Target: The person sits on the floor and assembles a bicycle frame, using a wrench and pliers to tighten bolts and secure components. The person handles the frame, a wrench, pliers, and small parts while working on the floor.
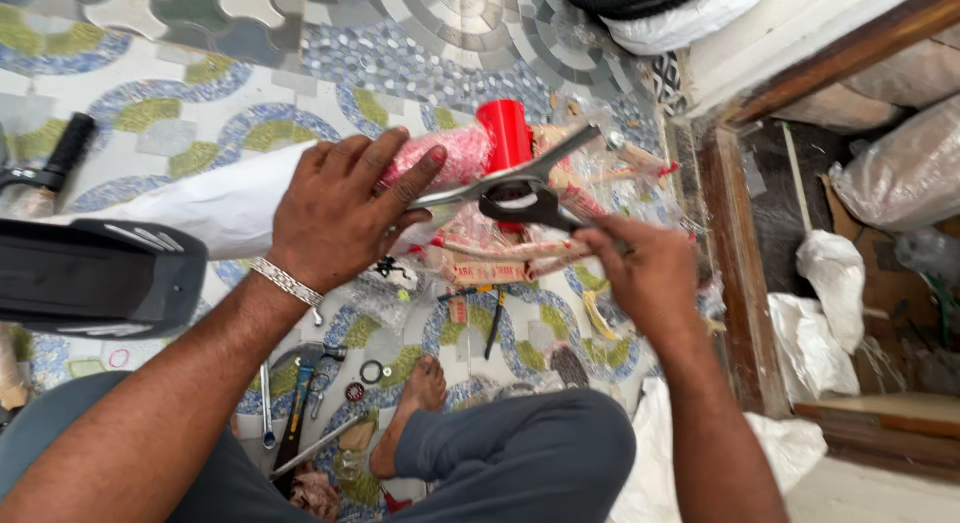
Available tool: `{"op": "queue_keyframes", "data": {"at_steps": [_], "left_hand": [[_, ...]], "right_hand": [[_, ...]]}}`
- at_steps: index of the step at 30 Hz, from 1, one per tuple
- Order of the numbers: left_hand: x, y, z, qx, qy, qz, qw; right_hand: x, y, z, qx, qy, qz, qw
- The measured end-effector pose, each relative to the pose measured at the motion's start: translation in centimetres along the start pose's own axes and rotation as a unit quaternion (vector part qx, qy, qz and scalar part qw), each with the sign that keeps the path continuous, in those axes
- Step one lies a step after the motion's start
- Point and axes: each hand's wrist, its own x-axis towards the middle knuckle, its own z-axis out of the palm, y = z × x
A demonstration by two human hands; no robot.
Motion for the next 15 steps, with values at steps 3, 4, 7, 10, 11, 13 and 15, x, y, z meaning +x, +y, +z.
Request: {"op": "queue_keyframes", "data": {"at_steps": [3, 4, 7, 10, 11, 13, 15], "left_hand": [[-0.1, 0.0, 0.0, -0.006, -0.004, -0.005, 1.000], [0.0, 0.2, 0.0, -0.012, -0.001, -0.002, 1.000], [-0.1, 0.3, -0.1, -0.008, 0.004, -0.008, 1.000], [0.0, 0.3, 0.1, -0.006, 0.010, -0.006, 1.000], [0.0, 0.2, 0.2, -0.002, 0.013, -0.005, 1.000], [0.0, 0.0, 0.2, -0.003, 0.020, -0.006, 1.000], [-0.1, 0.3, 0.1, -0.016, 0.023, -0.011, 1.000]], "right_hand": [[0.2, -0.6, -1.5, -0.054, 0.028, -0.068, 0.996], [0.3, -0.9, -1.8, -0.061, 0.027, -0.078, 0.995], [1.1, -1.3, -3.4, -0.141, -0.030, -0.025, 0.989], [1.7, -1.2, -5.4, -0.208, 0.005, -0.144, 0.967], [1.9, -1.3, -5.9, -0.226, 0.002, -0.158, 0.961], [2.4, -1.7, -6.6, -0.258, -0.004, -0.186, 0.948], [3.0, -2.2, -7.3, -0.292, -0.043, -0.168, 0.941]]}}
